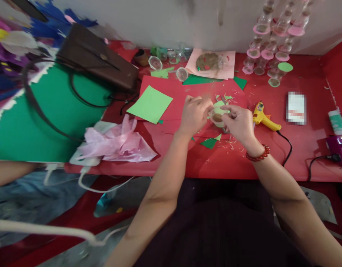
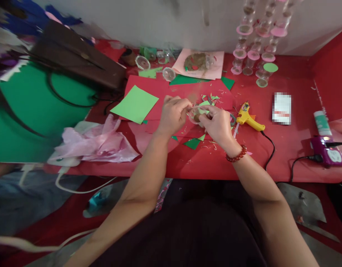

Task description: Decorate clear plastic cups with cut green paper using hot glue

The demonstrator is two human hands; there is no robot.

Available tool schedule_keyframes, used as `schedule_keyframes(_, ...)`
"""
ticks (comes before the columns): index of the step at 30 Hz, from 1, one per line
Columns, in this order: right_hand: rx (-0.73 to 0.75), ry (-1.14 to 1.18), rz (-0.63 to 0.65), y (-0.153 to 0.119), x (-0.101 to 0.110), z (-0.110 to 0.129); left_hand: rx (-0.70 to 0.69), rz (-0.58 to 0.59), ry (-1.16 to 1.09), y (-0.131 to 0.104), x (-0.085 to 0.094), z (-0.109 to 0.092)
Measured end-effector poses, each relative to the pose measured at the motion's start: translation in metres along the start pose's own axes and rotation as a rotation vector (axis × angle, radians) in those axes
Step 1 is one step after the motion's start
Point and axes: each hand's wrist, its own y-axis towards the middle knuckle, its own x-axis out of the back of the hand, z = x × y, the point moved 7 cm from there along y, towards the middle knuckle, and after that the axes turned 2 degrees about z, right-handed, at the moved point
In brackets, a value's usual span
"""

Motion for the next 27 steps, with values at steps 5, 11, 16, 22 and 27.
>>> schedule_keyframes(5,0.012,-0.014,0.02,-0.001,0.002,0.003,0.027,-0.044,-0.064,0.001,0.007,0.0)
schedule_keyframes(11,-0.025,0.015,0.058,-0.002,0.001,0.005,0.054,-0.076,-0.138,0.002,0.015,-0.005)
schedule_keyframes(16,-0.007,-0.006,0.089,-0.004,-0.002,0.008,0.141,-0.145,-0.286,0.001,0.015,0.011)
schedule_keyframes(22,-0.028,0.0,0.078,-0.003,-0.002,0.008,0.099,-0.046,-0.38,0.002,0.016,0.006)
schedule_keyframes(27,-0.045,-0.043,0.055,-0.002,-0.002,0.007,0.119,0.092,-0.322,-0.001,0.013,-0.007)
